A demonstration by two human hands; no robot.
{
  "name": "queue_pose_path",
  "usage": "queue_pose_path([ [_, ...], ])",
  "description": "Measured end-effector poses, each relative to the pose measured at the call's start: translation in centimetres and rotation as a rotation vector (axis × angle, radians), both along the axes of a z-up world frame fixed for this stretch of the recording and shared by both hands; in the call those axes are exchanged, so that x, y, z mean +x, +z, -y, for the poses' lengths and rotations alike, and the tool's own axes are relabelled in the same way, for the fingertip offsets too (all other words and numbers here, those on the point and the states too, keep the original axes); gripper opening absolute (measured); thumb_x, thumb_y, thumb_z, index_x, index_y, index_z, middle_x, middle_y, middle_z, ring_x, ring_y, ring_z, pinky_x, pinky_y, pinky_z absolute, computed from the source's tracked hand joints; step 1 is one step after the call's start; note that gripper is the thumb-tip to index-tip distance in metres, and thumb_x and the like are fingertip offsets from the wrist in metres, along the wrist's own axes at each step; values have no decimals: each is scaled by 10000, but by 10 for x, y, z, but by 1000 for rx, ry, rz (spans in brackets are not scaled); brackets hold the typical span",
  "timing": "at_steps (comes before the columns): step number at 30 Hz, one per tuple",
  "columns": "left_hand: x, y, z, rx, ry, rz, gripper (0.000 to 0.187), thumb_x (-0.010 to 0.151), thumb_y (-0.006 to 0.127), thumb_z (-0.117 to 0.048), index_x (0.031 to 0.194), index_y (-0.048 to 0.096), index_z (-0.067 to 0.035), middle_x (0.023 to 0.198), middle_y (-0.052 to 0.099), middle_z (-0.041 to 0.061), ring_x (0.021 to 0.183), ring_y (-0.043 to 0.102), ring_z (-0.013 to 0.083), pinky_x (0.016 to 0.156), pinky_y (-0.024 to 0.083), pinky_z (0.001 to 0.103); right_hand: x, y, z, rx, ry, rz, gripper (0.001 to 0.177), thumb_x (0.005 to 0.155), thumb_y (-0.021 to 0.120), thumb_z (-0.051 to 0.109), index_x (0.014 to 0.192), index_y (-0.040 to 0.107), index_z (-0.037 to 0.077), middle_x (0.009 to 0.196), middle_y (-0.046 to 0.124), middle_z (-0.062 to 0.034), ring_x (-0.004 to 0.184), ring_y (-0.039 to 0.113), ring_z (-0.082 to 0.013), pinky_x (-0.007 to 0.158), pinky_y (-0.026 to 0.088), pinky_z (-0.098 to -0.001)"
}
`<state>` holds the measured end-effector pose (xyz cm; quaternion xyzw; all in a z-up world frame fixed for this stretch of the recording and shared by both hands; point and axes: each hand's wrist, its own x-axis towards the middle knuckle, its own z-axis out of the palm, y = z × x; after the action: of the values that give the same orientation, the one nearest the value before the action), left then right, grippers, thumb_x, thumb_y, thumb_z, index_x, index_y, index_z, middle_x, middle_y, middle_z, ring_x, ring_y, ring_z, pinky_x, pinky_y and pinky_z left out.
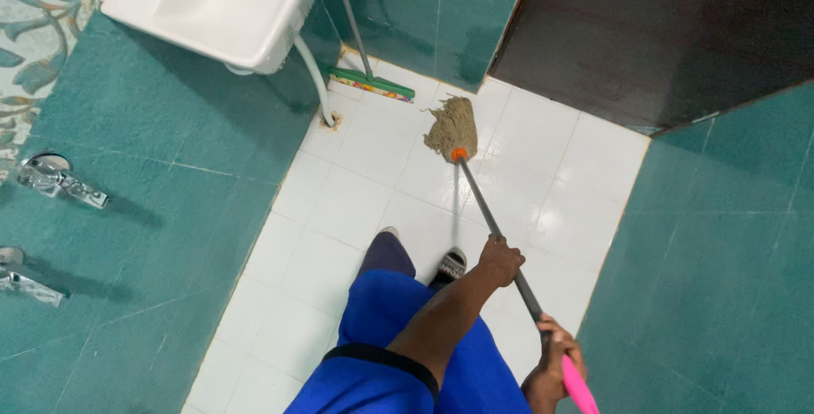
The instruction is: The person cleans the bathroom floor by mopping a spill and then using a floor squeegee to push water toward a drain.
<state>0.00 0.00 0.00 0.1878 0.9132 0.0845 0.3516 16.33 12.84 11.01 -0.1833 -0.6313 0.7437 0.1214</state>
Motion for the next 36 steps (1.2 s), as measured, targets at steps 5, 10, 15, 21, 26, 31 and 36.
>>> queue_pose_path([
  [5,38,-11,-13,-4,37,43,379,956,623,-242,1329,657,-189,1323,643,61,1334,490,401,1151,267,593,27,-5,-36,-291,-155,175,191,1096,507,138,922,552,75,1021,683,-158,1280,606,-382,1034,481,-673],
  [10,78,-21,59,34,202,40,381,950,643,-283,1310,668,-160,1338,632,72,1328,493,410,1117,313,553,42,-18,7,-415,-60,331,200,1068,531,163,881,546,95,1024,663,-128,1321,584,-312,972,480,-679],
  [15,134,-25,151,111,598,99,335,933,619,-193,1259,687,-156,1316,668,45,1296,555,328,1077,407,511,43,-9,85,-334,102,461,148,988,607,169,884,555,77,1003,633,-118,1216,599,-307,933,495,-690],
  [21,213,-1,230,192,937,31,346,823,688,-190,1163,653,-137,1280,621,43,1248,546,353,1006,419,579,33,17,153,-249,493,525,198,1023,600,180,886,537,51,1024,651,-169,1171,635,-310,931,570,-670],
  [26,286,-2,281,166,1230,-146,258,814,697,-186,1062,655,-126,1216,648,56,1205,568,374,1017,421,594,28,31,232,-181,767,667,203,1018,591,171,864,571,39,1011,671,-156,1113,659,-287,873,589,-576],
  [31,333,-7,301,193,1477,-121,189,853,696,-231,1013,652,-141,1147,679,53,1111,639,342,938,478,566,23,49,287,-125,1038,675,206,998,621,142,860,642,-10,945,656,-160,1030,698,-259,817,639,-474],
  [36,355,-15,281,244,1730,-406,245,749,728,-117,967,630,-172,1075,663,86,1042,644,357,863,513,539,24,81,290,170,1350,580,252,954,700,127,753,638,-13,856,729,-132,793,730,-217,746,617,-360],
])
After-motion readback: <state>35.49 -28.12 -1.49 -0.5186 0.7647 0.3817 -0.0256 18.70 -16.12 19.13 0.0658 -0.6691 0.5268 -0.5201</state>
